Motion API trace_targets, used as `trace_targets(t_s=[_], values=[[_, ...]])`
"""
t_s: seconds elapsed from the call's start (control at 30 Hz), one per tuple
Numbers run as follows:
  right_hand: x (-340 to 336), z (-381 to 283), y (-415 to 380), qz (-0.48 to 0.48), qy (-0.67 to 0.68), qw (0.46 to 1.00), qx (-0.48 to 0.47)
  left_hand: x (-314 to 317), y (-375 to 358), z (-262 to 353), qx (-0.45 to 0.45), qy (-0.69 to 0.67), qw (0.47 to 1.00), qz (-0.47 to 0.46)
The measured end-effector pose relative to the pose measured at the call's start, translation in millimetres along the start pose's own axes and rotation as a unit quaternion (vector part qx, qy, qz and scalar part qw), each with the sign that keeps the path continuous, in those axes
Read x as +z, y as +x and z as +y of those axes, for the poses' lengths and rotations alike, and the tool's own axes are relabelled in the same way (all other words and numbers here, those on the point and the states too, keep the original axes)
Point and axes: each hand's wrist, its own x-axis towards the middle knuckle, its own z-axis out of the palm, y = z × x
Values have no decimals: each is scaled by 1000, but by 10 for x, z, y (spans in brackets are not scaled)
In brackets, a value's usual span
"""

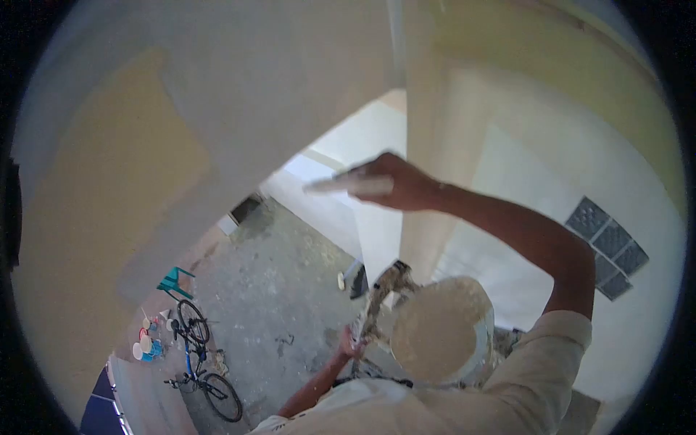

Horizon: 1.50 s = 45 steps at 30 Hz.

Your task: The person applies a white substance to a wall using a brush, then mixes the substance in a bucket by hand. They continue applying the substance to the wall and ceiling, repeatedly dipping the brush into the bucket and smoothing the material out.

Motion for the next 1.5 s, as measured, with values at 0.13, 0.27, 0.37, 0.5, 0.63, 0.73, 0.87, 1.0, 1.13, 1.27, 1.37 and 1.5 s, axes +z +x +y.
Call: trace_targets(t_s=[0.13,0.27,0.37,0.5,0.63,0.73,0.87,1.0,1.13,1.27,1.37,1.5], values=[[-299,-417,-294,149,57,975,155,15,-131,-478,-142,-192,968,-77],[-472,-1072,-701,214,190,897,335,28,-100,-319,-85,-197,976,-28],[-417,-1281,-1109,258,176,863,397,23,-201,-574,-96,-177,980,5],[-261,-1489,-1541,261,189,813,484,-11,-188,-550,-105,-179,978,-9],[-58,-1581,-1963,308,232,762,520,-13,-134,-297,-110,-175,978,4],[99,-1596,-2152,393,307,704,505,17,-87,-181,-91,-174,980,15],[163,-1621,-2297,411,383,679,473,-22,-57,-117,-111,-174,978,-25],[207,-1712,-2377,431,330,724,425,56,-194,-416,-174,-330,928,-6],[23,-1792,-2060,441,340,737,383,114,-164,-395,-86,-74,993,-39],[-201,-1844,-1140,295,240,889,256,97,65,-114,-57,-71,995,-49],[-285,-2084,-379,-99,-166,957,217,169,72,-328,-82,-39,995,-35],[139,-2250,596,9,-328,861,-388,-80,158,423,-100,-100,986,-87]])
